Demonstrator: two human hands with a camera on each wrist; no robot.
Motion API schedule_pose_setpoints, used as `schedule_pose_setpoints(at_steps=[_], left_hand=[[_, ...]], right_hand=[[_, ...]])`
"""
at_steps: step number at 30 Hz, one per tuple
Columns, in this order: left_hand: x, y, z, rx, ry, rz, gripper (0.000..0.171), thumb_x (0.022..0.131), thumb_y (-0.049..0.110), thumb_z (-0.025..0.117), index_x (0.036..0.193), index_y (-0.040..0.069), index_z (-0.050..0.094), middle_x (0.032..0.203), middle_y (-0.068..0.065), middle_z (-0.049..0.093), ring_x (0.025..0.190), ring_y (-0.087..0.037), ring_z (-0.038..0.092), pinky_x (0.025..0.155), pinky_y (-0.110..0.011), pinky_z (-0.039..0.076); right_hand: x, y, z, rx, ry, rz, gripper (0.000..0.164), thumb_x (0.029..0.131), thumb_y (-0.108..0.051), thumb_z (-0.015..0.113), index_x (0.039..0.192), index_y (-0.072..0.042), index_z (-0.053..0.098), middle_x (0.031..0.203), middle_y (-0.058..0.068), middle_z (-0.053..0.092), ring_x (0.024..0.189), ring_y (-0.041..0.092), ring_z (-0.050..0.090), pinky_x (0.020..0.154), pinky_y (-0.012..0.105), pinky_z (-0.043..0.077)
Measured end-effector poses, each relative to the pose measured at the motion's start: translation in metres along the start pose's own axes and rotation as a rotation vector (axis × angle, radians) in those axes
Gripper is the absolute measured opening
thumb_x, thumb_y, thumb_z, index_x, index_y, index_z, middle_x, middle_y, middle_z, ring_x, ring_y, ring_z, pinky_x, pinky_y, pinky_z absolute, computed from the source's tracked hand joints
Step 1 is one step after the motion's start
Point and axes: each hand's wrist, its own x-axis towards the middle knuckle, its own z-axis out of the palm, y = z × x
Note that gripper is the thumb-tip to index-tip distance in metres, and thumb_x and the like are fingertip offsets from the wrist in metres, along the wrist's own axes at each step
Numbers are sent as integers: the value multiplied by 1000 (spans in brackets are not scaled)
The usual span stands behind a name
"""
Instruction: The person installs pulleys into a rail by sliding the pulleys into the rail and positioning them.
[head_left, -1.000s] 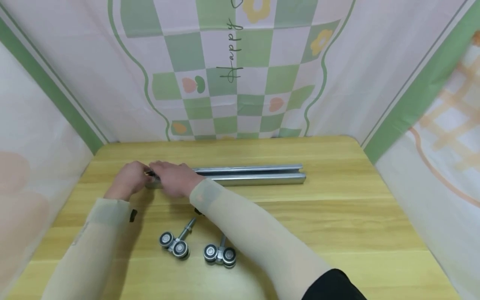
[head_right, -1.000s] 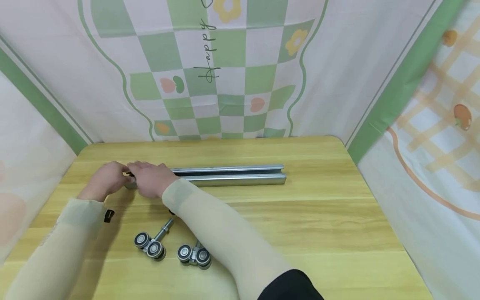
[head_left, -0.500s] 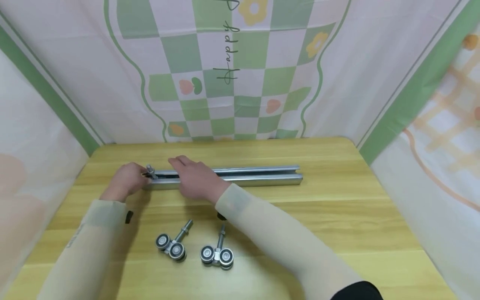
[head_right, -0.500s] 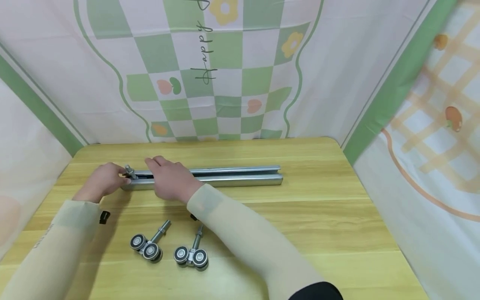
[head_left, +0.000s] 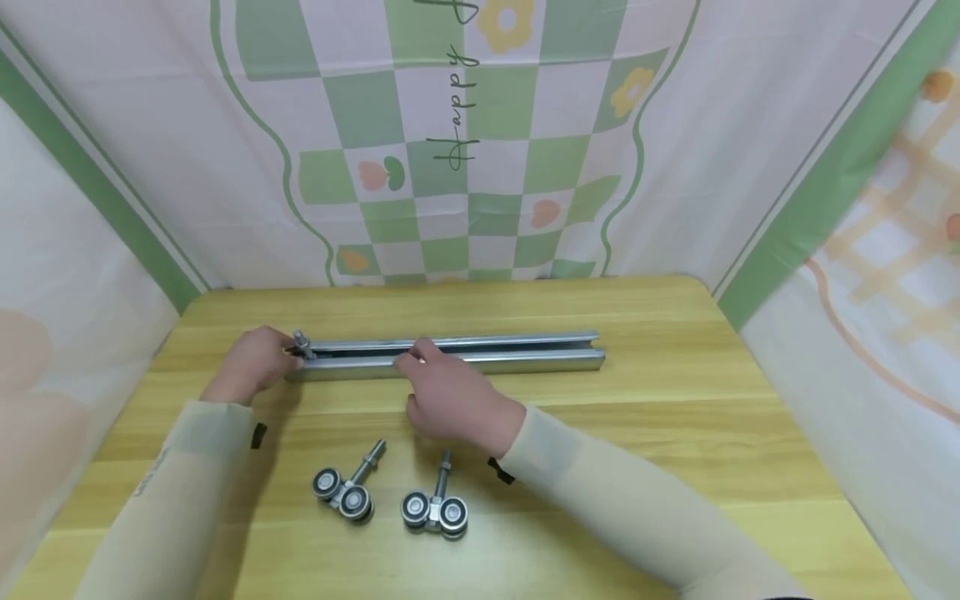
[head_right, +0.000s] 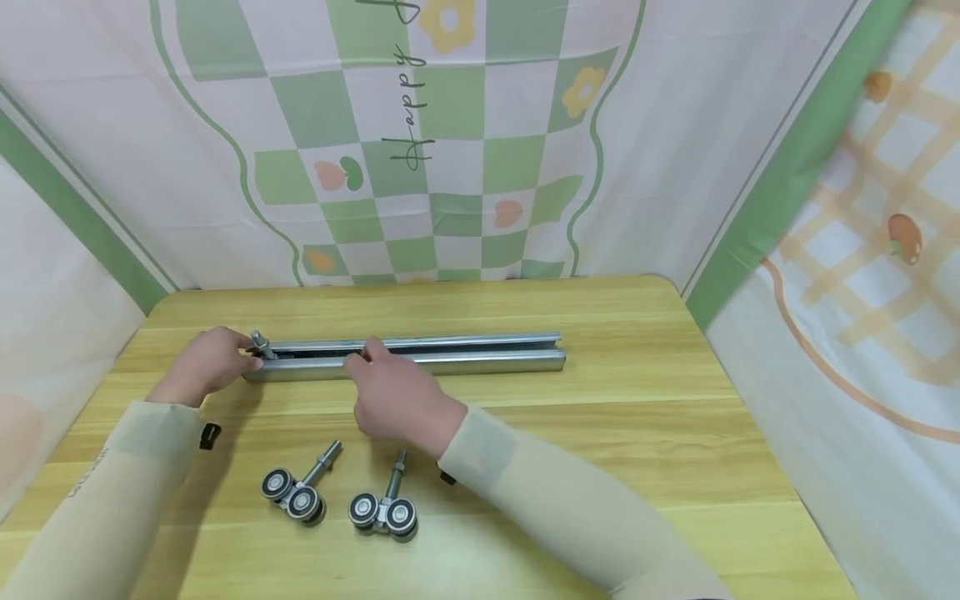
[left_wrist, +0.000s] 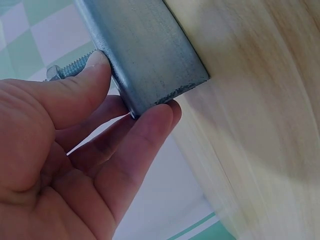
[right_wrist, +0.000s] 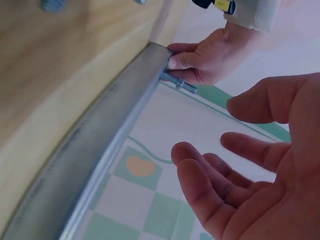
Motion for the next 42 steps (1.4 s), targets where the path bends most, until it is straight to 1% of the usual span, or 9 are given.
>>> schedule_pose_setpoints(at_steps=[4,9,11,15,20,27,32,36,42], left_hand=[[-1,-1,1,0,6,13,36,94,17,67,119,-10,64,123,-33,59,108,-48,57,93,-63,45],[-1,1,0,1,11,24,38,94,17,67,120,-11,63,123,-34,59,108,-49,57,94,-63,44],[-2,1,0,5,10,26,40,94,17,67,121,-12,62,125,-35,58,110,-51,55,96,-64,42],[-2,3,-1,12,5,17,39,94,17,67,120,-11,63,124,-34,59,108,-49,57,94,-63,44],[-2,4,-1,15,11,22,35,94,16,67,117,-11,65,120,-33,61,104,-47,59,92,-62,46],[1,2,0,44,9,23,37,95,17,67,119,-11,64,124,-33,59,110,-50,56,95,-63,43],[2,1,1,58,7,22,37,95,17,67,120,-11,64,126,-33,58,113,-52,54,97,-63,42],[2,1,1,56,8,17,36,95,16,67,119,-10,64,125,-33,59,112,-51,55,96,-63,43],[1,2,1,55,10,16,37,95,16,67,120,-11,63,125,-34,58,112,-51,55,96,-63,43]], right_hand=[[-16,6,4,24,-5,51,46,91,-14,59,136,-4,55,110,11,55,58,13,50,42,23,43],[-28,11,10,20,-71,133,43,90,-17,60,130,-1,59,106,12,65,75,19,60,56,28,52],[-32,11,14,27,-121,172,38,91,-18,59,124,-1,60,92,8,67,71,18,59,55,29,51],[-38,6,20,46,-235,243,38,93,-22,57,125,-2,59,64,1,54,54,16,51,44,30,45],[-43,-3,30,23,-321,295,48,94,-32,60,133,-4,57,67,2,54,55,16,51,42,31,45],[-42,-9,44,-7,-379,308,61,90,-36,65,141,-4,52,84,10,65,62,17,54,45,32,47],[-41,-8,49,1,-369,273,42,88,-30,67,118,-3,63,75,6,60,61,17,54,48,32,48],[-42,-10,49,22,-357,271,28,87,-28,67,103,-4,63,69,3,56,58,17,53,47,32,47],[-45,-15,47,32,-338,320,64,85,-41,70,127,6,56,70,7,60,58,18,55,45,32,46]])
